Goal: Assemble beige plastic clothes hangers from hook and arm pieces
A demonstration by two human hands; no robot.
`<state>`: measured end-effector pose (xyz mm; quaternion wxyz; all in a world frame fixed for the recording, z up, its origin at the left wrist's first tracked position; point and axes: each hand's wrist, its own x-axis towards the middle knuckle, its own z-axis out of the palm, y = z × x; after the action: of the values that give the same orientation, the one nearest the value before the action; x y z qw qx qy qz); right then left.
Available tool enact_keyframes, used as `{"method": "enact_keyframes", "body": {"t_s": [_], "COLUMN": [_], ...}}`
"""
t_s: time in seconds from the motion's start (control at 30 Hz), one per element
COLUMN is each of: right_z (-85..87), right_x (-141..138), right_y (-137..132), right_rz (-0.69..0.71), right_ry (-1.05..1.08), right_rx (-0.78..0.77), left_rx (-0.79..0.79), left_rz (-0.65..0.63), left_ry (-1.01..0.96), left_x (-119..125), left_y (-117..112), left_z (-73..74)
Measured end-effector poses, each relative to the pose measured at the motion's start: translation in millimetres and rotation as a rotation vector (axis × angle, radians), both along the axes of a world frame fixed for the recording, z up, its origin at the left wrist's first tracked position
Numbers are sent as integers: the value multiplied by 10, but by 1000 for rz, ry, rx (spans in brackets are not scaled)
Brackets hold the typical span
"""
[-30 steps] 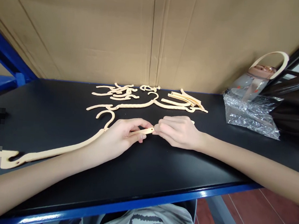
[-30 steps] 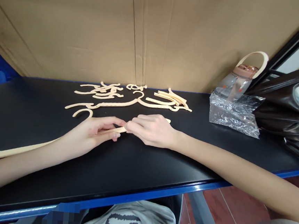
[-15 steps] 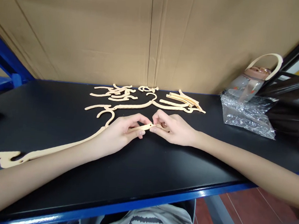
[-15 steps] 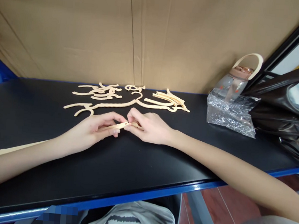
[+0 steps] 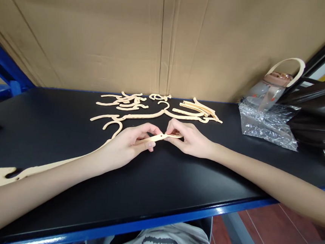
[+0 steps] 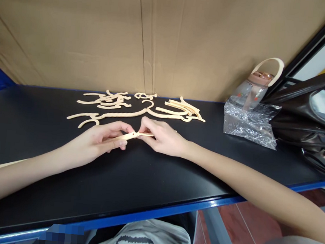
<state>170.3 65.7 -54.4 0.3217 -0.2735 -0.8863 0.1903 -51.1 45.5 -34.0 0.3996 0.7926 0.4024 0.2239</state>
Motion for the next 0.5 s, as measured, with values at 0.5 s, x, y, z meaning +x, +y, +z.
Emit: {"method": "enact_keyframes", "body": {"t_s": [0.5], "right_z": [34], "right_x": [-4], "right_y": [53], "right_rz": [155], "right_ry": [242], "right_rx": [-500], "left_rx": [-12], "left_rz": [-23], "left_ry": [-19], "left_x": [-27], "left_y": [6], "left_z": [-40]}}
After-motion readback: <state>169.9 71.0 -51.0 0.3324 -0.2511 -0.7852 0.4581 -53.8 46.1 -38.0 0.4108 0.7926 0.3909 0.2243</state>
